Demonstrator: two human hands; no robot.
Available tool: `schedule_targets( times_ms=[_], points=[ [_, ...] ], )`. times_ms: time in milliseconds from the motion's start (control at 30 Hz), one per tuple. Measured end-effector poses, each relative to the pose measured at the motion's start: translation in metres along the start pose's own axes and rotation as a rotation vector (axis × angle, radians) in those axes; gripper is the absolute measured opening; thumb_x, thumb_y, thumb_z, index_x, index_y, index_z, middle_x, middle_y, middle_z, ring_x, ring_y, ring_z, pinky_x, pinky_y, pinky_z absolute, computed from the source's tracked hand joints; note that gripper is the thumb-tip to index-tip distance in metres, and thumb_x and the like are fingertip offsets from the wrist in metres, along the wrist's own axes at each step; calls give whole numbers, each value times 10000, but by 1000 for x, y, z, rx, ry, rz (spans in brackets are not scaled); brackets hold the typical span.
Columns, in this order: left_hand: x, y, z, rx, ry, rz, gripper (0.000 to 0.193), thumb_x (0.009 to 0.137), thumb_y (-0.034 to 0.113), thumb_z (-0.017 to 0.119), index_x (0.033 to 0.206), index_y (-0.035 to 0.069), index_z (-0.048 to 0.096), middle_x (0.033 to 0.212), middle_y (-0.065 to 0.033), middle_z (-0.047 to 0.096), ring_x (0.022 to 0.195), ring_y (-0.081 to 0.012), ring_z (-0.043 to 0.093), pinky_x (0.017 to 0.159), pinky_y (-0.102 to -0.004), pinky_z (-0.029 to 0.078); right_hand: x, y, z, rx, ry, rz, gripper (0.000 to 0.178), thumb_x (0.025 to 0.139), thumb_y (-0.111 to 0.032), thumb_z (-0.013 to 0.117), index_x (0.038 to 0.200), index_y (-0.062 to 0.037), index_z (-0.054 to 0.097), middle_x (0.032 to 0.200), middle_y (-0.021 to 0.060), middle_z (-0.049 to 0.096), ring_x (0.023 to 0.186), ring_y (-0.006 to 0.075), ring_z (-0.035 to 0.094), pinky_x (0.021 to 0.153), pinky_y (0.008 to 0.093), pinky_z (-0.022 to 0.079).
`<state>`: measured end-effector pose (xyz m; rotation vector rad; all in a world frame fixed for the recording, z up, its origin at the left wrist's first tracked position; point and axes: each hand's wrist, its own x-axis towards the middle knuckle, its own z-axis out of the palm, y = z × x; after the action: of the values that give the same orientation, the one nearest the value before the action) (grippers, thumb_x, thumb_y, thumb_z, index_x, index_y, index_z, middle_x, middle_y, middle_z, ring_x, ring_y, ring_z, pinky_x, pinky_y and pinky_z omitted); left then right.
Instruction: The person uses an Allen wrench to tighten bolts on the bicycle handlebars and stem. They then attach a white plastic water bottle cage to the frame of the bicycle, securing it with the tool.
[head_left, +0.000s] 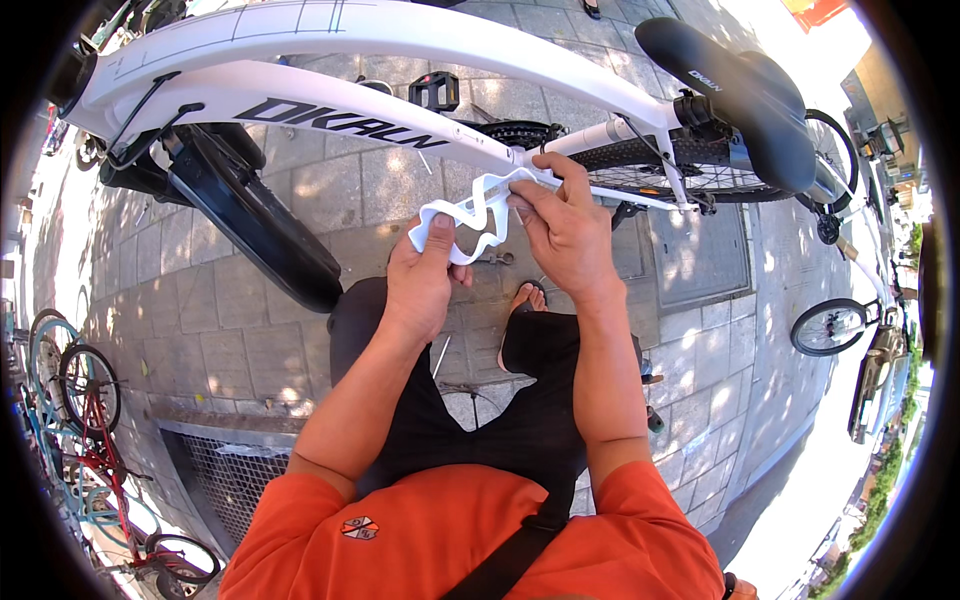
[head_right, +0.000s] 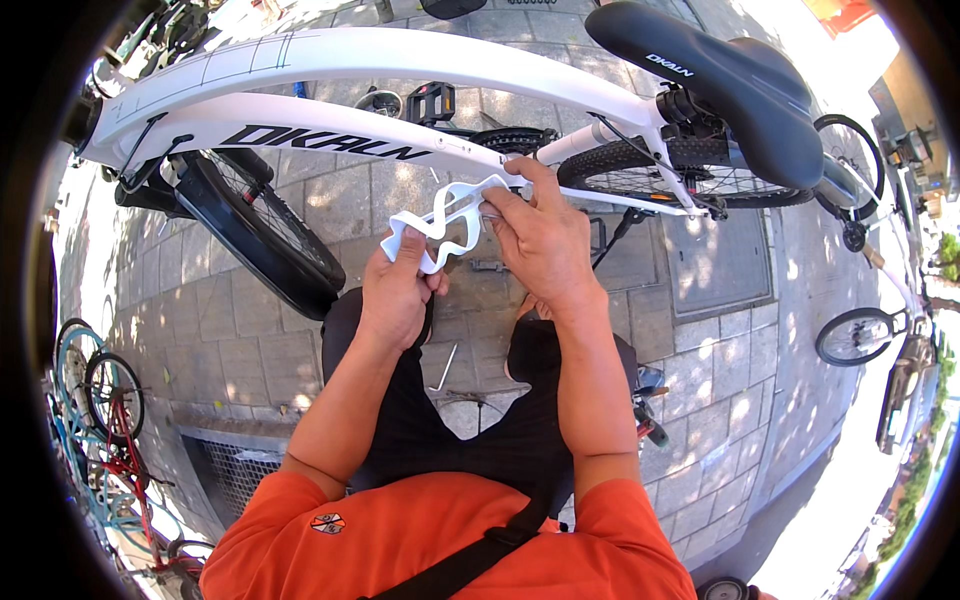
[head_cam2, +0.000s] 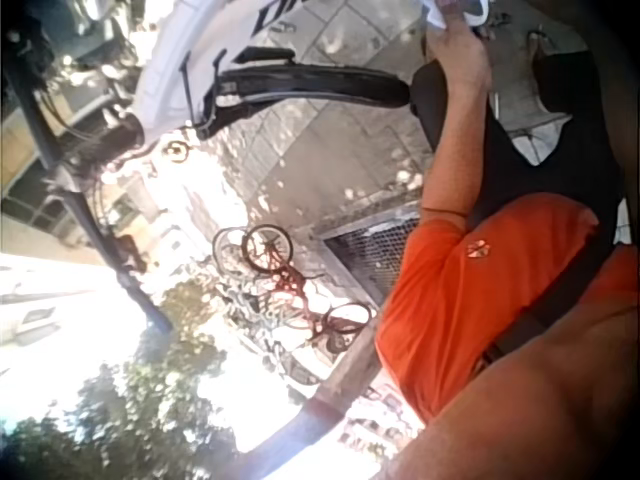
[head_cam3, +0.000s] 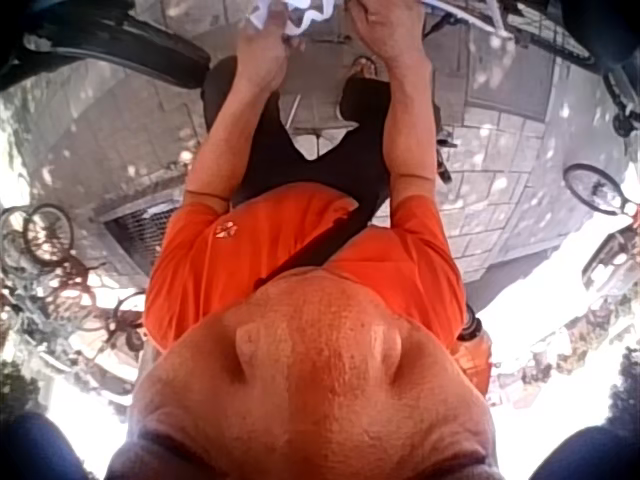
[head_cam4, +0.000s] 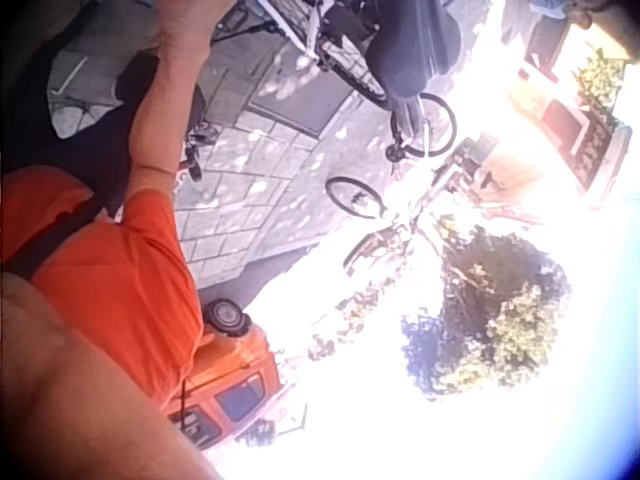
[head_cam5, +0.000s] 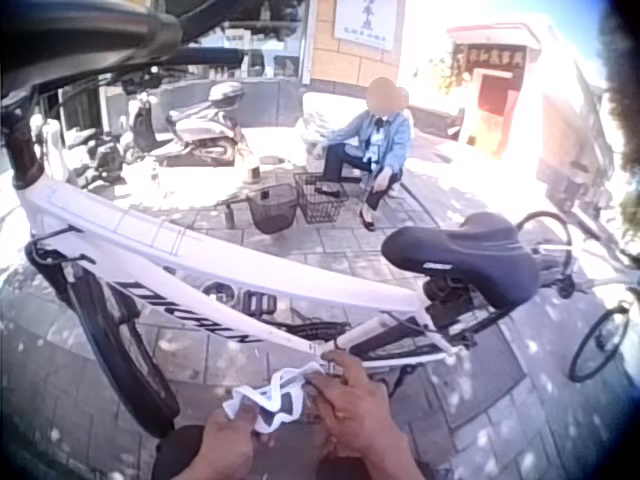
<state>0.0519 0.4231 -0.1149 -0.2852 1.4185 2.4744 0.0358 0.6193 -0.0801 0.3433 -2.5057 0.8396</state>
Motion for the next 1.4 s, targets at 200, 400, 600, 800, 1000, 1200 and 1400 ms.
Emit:
schedule_targets(
  times_ms=[200,400,600,800,1000,1200,1400],
  points=[
    [-2,-3,0,71,-30,61,322,1108,360,571,1106,40,608,794,-20,599,643,-82,538,581,-280,489,-5,8,15,229,71,93,185,885,-120,806,1067,-91,791,1165,93,675,785,252,718,690,347,570],
    [-3,-5,-2,106,-35,83,339,1110,357,569,1151,24,617,796,-21,607,635,-79,535,581,-277,488,-4,0,15,323,35,217,173,900,-113,793,1065,-63,793,1121,105,672,875,251,720,764,335,569],
    [-2,-6,-1,168,-69,44,282,1117,331,553,1085,52,575,793,-10,571,651,-89,510,598,-285,474,-5,-3,15,282,41,306,165,902,-135,795,1042,-48,791,1133,112,674,873,266,729,765,354,577],
    [-3,-3,2,129,-42,22,283,1116,329,555,1104,48,584,787,-2,566,653,-82,499,591,-281,469,-8,-2,21,233,54,265,156,921,-161,769,1045,-67,777,1134,110,682,831,294,741,734,386,585],
    [-2,-5,1,136,-53,65,285,1117,327,554,1116,44,586,793,-1,560,658,-82,495,594,-282,472,-8,-7,23,33,94,215,162,931,-176,754,1066,-91,776,1125,105,699,825,306,742,711,384,590],
    [-2,-6,-1,167,-66,56,268,1120,313,550,1123,47,580,801,-3,565,655,-82,493,595,-280,471,-10,-2,29,146,186,212,153,911,-151,776,1051,-90,774,1084,126,723,820,315,742,698,392,589],
    [-5,3,1,47,-26,-35,250,1103,330,584,1066,83,564,778,18,502,642,-91,483,587,-294,462,-1,-19,17,267,52,546,271,906,-190,803,1112,-27,732,1013,158,744,796,281,728,688,355,568]
  ],
)
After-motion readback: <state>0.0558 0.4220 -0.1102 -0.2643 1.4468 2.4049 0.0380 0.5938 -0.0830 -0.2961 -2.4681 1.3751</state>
